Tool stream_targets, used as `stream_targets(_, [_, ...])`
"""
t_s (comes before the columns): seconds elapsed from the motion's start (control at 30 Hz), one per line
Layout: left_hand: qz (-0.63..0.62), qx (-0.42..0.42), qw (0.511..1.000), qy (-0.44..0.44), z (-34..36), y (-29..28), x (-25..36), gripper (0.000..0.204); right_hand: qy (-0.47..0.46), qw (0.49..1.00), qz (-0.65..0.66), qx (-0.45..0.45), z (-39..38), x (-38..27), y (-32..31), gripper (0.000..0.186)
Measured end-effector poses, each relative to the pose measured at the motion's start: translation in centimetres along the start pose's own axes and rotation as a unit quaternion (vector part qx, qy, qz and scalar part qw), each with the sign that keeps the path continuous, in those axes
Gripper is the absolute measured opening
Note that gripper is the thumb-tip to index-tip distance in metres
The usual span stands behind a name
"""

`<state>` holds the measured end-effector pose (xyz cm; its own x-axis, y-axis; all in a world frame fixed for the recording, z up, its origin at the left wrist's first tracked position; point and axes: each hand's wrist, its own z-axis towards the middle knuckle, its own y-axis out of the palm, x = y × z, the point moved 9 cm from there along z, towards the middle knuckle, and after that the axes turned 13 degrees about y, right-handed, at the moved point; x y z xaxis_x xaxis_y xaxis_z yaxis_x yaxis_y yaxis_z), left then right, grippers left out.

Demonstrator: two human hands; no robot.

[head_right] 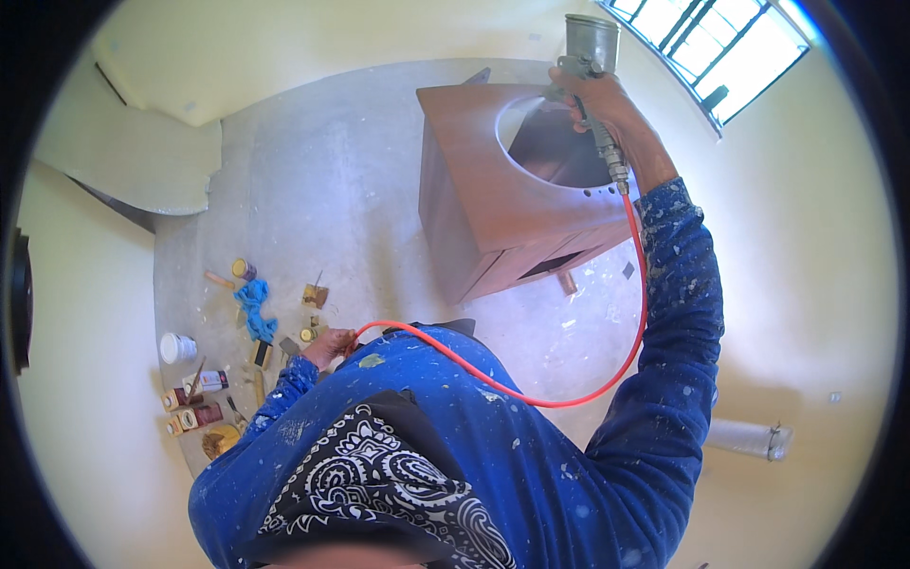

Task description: The person uses a spray gun to apply a coat of paint to a wooden cabinet. They move around the cabinet to cover different sides and adjust the spray gun settings during the process.

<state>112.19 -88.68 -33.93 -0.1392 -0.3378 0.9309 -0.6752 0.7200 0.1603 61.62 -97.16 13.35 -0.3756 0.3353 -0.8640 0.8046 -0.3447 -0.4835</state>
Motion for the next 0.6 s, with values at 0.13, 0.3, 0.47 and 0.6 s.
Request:
stream_targets(0.13, [0.014, 0.016, 1.000, 0.020, 0.6, -0.4, 1.2, 0.060, -0.012, 1.000, -0.025, 0.011, -0.1, 0.0, -0.2, 0.051])
stream_targets(0.3, [0.060, 0.050, 0.996, 0.041, 3.1, -1.1, 3.7, 0.056, -0.016, 0.998, 0.022, -0.050, -1.7, -1.0, 1.7, 0.043])
stream_targets(0.47, [0.153, 0.071, 0.971, 0.168, 7.6, 0.3, 14.3, 0.043, -0.017, 0.983, 0.091, -0.159, -4.3, -3.0, 4.2, 0.028])
stream_targets(0.6, [0.246, 0.121, 0.894, 0.355, 9.2, 4.2, 31.3, 0.037, -0.043, 0.953, 0.181, -0.241, -6.9, -5.0, 5.8, 0.039])
